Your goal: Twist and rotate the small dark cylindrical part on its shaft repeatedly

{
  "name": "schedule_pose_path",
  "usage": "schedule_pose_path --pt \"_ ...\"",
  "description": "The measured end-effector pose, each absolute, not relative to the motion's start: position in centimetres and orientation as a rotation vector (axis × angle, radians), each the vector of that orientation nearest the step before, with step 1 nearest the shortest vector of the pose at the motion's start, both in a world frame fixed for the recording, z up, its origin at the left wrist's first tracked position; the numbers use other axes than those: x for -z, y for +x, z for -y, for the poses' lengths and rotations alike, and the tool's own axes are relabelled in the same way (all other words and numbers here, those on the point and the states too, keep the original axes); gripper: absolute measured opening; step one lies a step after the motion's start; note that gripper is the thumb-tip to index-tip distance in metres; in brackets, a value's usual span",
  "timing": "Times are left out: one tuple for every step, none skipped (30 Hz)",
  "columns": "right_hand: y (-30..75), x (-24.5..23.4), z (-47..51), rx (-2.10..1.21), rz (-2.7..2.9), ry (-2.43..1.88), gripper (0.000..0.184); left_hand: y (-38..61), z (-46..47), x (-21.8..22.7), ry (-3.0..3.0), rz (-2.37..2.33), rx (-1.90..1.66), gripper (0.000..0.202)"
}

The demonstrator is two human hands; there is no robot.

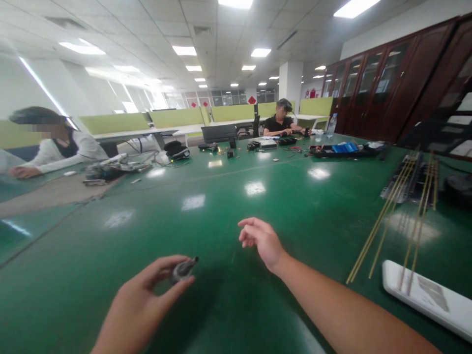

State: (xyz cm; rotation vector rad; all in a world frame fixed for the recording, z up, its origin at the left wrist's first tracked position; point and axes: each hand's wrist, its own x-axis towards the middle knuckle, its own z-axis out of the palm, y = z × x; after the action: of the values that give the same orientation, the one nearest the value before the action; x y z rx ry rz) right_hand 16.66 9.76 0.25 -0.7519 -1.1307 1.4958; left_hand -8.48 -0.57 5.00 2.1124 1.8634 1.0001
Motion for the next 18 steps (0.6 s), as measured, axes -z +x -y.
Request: schedule_pose_path --pt "16.7 -0.1 -9.8 -1.391 1.217 -0.804 0.022 -7.4 -0.8 -4.7 2.099 -1.82 -0.936 0.041" --pt "16.7 0.1 -9.8 -1.275 1.317 -0.85 0.028 -6.3 -2.0 -4.3 2.107 -1.794 -0.927 0.039" --pt "16.7 0.3 -9.6 -1.157 1.426 -0.891 0.036 -5.4 -3.0 -3.9 2.137 -1.761 -0.916 0.036" --pt "16.6 0.4 -9.4 -1.061 1.545 -0.924 0.045 -4.7 -3.8 -3.5 2.169 -1.732 -0.922 0.034" --pt "16.5 0.5 -9.1 -0.967 1.643 -0.95 0.053 -4.3 -4.3 -3.0 2.201 -1.703 -0.932 0.031" --pt "16.5 0.6 -8.8 -0.9 1.734 -0.956 0.059 -4.1 -4.5 -2.5 2.225 -1.672 -0.935 0.029" --pt "16.4 0.6 -8.4 -0.851 1.807 -0.957 0.061 -4.1 -4.6 -2.0 2.239 -1.643 -0.934 0.027" --pt "16.3 0.6 -8.1 -0.819 1.863 -0.962 0.06 -4.3 -4.6 -1.6 2.245 -1.619 -0.929 0.026" --pt "16.2 0.5 -7.9 -0.804 1.901 -0.971 0.058 -4.6 -4.5 -1.2 2.242 -1.601 -0.926 0.025" --pt "16.1 0.4 -7.8 -0.8 1.929 -0.977 0.054 -4.8 -4.4 -0.9 2.233 -1.596 -0.924 0.025" --pt "16.1 0.2 -7.7 -0.803 1.947 -0.984 0.049 -5.1 -4.2 -0.7 2.216 -1.606 -0.926 0.026" --pt "16.0 0.1 -7.6 -0.809 1.958 -0.99 0.044 -5.3 -4.1 -0.5 2.19 -1.629 -0.934 0.028" --pt "16.0 0.1 -7.6 -0.818 1.965 -0.993 0.039 -5.3 -3.9 -0.5 2.161 -1.656 -0.94 0.029" --pt "16.0 0.0 -7.6 -0.827 1.967 -0.996 0.035 -5.3 -3.8 -0.5 2.132 -1.68 -0.941 0.03" --pt "16.0 0.0 -7.6 -0.836 1.967 -0.997 0.032 -5.1 -3.7 -0.6 2.109 -1.694 -0.937 0.029" --pt "16.0 -0.1 -7.6 -0.845 1.969 -0.996 0.03 -4.9 -3.7 -0.7 2.094 -1.696 -0.931 0.027" --pt "16.0 -0.1 -7.6 -0.853 1.974 -0.994 0.03 -4.7 -3.6 -0.9 2.086 -1.687 -0.924 0.024" --pt "15.9 -0.1 -7.6 -0.858 1.981 -0.991 0.03 -4.5 -3.6 -1.0 2.084 -1.676 -0.917 0.021"
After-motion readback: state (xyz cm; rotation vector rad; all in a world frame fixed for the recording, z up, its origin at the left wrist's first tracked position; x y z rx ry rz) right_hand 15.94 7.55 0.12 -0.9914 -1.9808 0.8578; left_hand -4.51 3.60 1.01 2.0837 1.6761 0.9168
